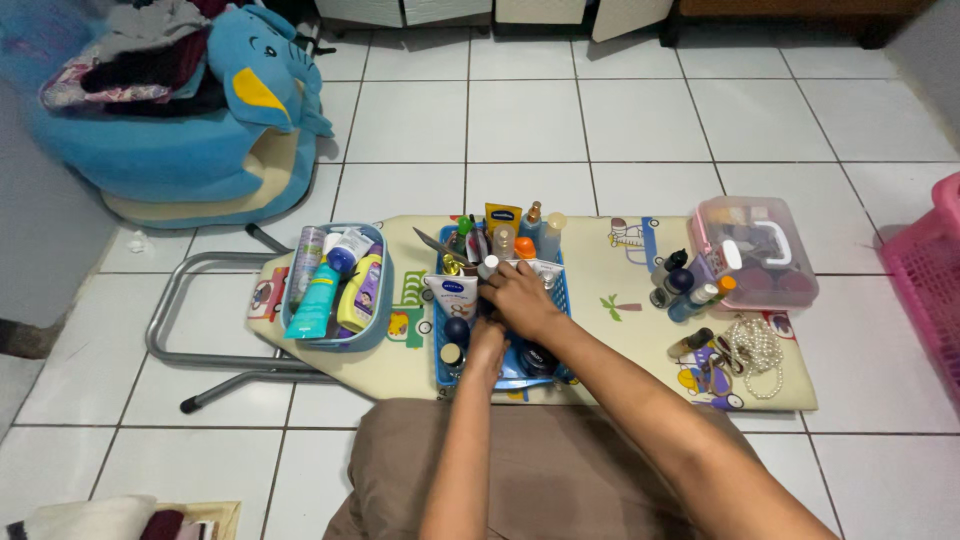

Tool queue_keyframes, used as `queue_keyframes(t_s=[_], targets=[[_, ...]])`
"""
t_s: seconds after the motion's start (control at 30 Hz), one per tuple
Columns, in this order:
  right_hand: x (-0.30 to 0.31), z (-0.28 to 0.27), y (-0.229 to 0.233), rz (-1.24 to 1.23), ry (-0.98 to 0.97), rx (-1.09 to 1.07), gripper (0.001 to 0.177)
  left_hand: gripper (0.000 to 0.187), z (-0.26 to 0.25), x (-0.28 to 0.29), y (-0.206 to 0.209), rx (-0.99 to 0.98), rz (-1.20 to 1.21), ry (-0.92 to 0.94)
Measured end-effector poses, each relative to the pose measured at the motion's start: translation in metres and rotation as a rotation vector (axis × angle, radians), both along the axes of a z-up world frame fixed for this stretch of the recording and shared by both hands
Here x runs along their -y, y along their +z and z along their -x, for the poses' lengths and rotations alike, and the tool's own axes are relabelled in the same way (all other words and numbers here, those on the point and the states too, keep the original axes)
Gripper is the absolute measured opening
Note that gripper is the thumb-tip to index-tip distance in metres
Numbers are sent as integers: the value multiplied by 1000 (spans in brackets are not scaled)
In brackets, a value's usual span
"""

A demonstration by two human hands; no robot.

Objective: The person sits on the floor and sorts assorted toiletry bottles, tubes, jars and a pouch from an ironing board into a blue plastic basket, placing items one at a time and arranging them inside the basket.

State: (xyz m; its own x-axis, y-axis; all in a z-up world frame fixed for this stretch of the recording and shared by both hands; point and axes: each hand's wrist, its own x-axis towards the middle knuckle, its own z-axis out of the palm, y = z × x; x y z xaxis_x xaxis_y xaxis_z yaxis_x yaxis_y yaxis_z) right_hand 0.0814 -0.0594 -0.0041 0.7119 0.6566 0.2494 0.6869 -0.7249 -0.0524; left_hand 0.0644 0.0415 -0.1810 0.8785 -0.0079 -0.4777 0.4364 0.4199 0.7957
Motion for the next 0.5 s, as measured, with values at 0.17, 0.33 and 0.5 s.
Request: queue_keyframes(t_s=[0.17, 0.33, 0.5], targets=[[21, 10, 19, -202, 48, -56, 36, 45, -6, -5, -11, -70, -88, -30], [93, 5, 34, -292, -199, -47, 21, 74, -8, -6, -12, -78, -47, -27], [197, 1, 36, -150, -601, -47, 32, 69, 8, -11, 8, -36, -196, -77]])
